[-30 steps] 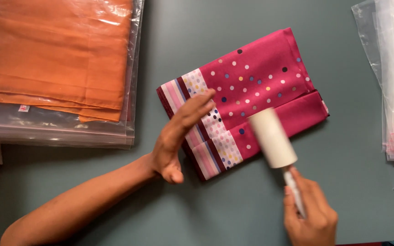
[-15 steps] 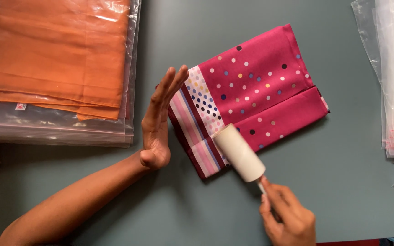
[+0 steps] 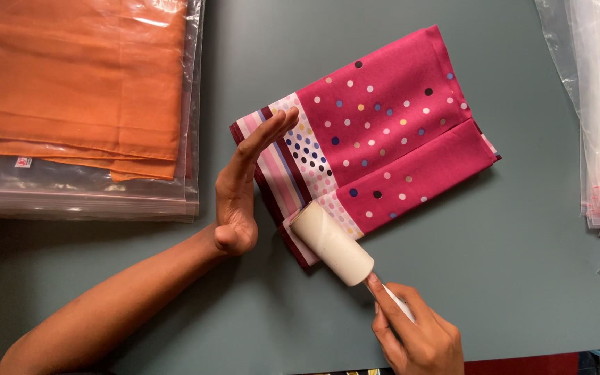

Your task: Lint-rolling a piece of pink patterned fabric and placing it into a clear plastic zip-lock bag.

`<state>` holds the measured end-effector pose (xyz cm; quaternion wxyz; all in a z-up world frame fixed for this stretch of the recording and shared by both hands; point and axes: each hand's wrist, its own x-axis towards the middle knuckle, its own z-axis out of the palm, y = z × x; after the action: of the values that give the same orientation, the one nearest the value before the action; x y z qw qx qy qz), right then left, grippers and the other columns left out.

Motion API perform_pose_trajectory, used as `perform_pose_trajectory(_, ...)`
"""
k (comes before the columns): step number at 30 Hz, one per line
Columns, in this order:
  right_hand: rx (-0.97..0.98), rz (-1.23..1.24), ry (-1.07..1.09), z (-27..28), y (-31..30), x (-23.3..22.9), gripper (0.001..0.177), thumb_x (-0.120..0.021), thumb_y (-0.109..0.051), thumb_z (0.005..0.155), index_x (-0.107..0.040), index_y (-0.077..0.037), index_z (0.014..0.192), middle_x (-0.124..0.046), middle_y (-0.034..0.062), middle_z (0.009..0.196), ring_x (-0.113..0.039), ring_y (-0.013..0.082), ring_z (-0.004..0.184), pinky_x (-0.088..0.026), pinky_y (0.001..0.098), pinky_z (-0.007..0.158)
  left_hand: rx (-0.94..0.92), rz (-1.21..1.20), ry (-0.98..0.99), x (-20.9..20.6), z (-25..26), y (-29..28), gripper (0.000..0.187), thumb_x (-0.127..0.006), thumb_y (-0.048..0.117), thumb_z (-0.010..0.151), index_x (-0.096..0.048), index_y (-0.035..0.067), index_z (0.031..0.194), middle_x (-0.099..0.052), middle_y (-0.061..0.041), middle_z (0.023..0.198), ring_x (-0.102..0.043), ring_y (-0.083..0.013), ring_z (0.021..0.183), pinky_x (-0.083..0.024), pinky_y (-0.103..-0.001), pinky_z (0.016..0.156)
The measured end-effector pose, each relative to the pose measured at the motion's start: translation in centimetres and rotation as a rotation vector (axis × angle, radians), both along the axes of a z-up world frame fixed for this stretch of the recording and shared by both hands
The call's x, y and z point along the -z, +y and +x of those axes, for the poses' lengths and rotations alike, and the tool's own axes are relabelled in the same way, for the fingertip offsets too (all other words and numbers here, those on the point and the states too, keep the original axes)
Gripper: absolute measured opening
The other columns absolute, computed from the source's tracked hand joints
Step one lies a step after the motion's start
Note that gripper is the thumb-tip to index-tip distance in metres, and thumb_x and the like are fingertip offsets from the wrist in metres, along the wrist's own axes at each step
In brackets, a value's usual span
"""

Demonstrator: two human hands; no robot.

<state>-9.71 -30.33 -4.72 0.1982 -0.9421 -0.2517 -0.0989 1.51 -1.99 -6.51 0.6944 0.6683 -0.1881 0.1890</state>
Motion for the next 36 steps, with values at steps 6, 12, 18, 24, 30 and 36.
perform_pose_trajectory(6,-0.028,0.077,0.062,0.0,0.2,-0.1,0.039,-0.064,-0.003,0.093,-0.070,-0.019,0.128,-0.066,-0.0036,0.095,-0.039,0.0115,0.055,-0.044,0.0228,0.052,-0.162,0.177,-0.256,0.7,-0.5,-0.3,0.081,-0.019,0.076,0.103,-0.051,0.002,0.098,-0.056,-0.013,0.092,-0.052,-0.0272,0.078,-0.044,-0.041,0.075)
perform_pose_trajectory(12,-0.052,0.169,0.173,0.4,-0.1,0.0,0.034,-0.063,-0.006,0.095,-0.070,-0.015,0.127,-0.065,-0.0024,0.093,-0.036,0.0103,0.053,-0.041,0.0240,0.047,-0.102,0.395,-0.704,0.2,-1.3,-0.1,0.051,-0.036,0.058,0.104,-0.053,0.016,0.082,-0.056,-0.006,0.079,-0.047,-0.0195,0.062,-0.039,-0.037,0.062)
perform_pose_trajectory(18,-0.060,0.220,0.262,0.5,-0.4,0.2,0.035,-0.062,-0.007,0.096,-0.068,-0.013,0.130,-0.064,-0.0014,0.092,-0.036,0.0112,0.053,-0.040,0.0245,0.046,0.141,0.804,-1.033,-1.5,-1.6,-1.2,0.046,-0.068,0.007,0.108,-0.040,0.018,0.074,-0.034,0.008,0.067,-0.029,-0.0055,0.057,-0.023,-0.024,0.054)
perform_pose_trajectory(24,-0.125,0.139,0.181,0.6,-0.7,0.6,0.037,-0.061,-0.008,0.097,-0.067,-0.016,0.133,-0.065,-0.0011,0.099,-0.044,0.0113,0.060,-0.049,0.0219,0.056,0.083,0.822,-1.015,-0.6,-1.6,-1.2,0.050,-0.065,0.018,0.112,-0.040,0.018,0.069,-0.038,0.007,0.066,-0.032,-0.0048,0.054,-0.023,-0.024,0.051)
perform_pose_trajectory(30,-0.041,0.126,0.131,-0.2,-0.3,1.9,0.039,-0.065,-0.007,0.096,-0.066,-0.015,0.135,-0.065,-0.0029,0.097,-0.037,0.0123,0.057,-0.044,0.0228,0.052,0.053,0.916,-0.917,0.4,-2.6,-0.4,0.026,-0.068,0.009,0.104,-0.060,0.008,0.079,-0.052,-0.002,0.077,-0.046,-0.0109,0.059,-0.038,-0.024,0.054)
perform_pose_trajectory(36,-0.004,0.071,0.062,1.0,-1.4,2.1,0.038,-0.066,-0.007,0.098,-0.067,-0.013,0.135,-0.066,0.0002,0.100,-0.044,0.0125,0.060,-0.046,0.0260,0.058,0.100,0.949,-0.759,1.2,-2.5,-0.6,0.014,-0.062,0.006,0.104,-0.062,0.009,0.090,-0.045,0.000,0.070,-0.040,-0.0144,0.060,-0.034,-0.027,0.055)
